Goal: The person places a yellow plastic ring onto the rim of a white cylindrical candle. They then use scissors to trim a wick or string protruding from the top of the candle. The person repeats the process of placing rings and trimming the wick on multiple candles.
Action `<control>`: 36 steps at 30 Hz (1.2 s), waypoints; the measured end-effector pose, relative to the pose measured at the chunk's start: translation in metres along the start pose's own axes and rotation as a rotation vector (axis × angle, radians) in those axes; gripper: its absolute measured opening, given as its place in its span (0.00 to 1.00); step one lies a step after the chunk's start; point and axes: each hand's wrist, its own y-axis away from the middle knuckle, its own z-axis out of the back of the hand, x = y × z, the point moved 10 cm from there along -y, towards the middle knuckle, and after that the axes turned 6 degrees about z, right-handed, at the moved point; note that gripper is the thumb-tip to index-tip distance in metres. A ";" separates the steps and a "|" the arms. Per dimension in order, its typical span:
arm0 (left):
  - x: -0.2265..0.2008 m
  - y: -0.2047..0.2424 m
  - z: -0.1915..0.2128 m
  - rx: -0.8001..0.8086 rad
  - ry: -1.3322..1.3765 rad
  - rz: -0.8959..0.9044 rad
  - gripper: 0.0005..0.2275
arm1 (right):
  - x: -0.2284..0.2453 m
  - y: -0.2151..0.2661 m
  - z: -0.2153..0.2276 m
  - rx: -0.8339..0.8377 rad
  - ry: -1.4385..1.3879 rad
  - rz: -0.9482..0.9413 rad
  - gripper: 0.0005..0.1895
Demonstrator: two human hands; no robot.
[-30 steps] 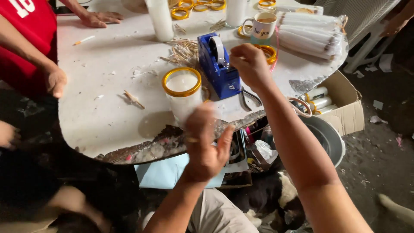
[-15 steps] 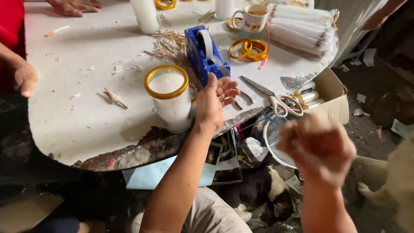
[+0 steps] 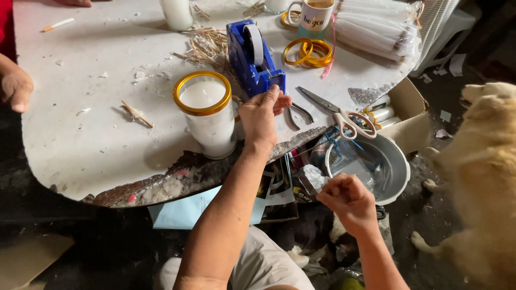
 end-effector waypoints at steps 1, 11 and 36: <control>0.004 -0.002 -0.001 0.026 -0.029 -0.016 0.12 | -0.008 0.000 0.010 -0.073 0.051 -0.031 0.15; 0.007 -0.006 0.004 -0.050 -0.073 -0.060 0.10 | -0.024 -0.008 0.003 0.033 -0.150 -0.010 0.19; -0.072 0.099 -0.001 0.034 -0.124 -0.384 0.10 | 0.005 -0.026 0.025 -0.023 0.069 0.129 0.22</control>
